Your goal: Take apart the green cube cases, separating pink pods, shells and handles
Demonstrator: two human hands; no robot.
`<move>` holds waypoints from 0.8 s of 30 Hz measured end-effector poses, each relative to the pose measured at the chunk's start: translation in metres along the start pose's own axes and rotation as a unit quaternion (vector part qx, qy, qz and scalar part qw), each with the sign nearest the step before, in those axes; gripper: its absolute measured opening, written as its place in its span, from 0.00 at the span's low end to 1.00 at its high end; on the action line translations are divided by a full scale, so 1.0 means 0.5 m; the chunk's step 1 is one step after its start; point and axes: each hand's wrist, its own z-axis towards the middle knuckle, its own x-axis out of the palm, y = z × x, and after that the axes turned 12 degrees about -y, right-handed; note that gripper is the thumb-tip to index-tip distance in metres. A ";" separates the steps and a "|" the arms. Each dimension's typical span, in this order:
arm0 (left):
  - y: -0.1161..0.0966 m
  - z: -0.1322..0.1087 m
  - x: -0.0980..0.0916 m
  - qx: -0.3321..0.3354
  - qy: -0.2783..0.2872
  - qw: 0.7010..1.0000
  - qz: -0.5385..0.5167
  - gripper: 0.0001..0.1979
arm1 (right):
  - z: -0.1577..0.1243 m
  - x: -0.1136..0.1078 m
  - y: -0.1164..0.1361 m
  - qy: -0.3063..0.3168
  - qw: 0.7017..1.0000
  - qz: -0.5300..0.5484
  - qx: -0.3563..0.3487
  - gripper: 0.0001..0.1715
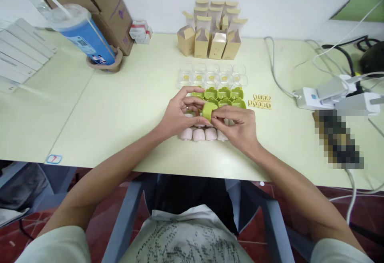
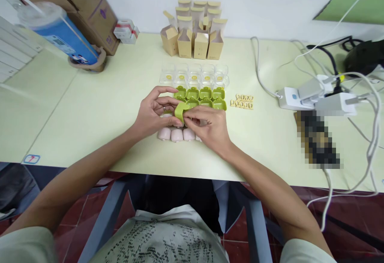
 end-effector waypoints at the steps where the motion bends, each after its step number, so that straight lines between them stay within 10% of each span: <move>1: 0.001 0.000 0.000 -0.003 0.002 1.000 -0.004 0.51 | -0.001 0.001 0.000 -0.013 1.000 -0.006 -0.006 0.11; 24: -0.034 0.017 -0.016 -0.139 0.088 0.981 -0.108 0.48 | 0.013 -0.017 -0.013 -0.016 0.949 -0.086 -0.304 0.11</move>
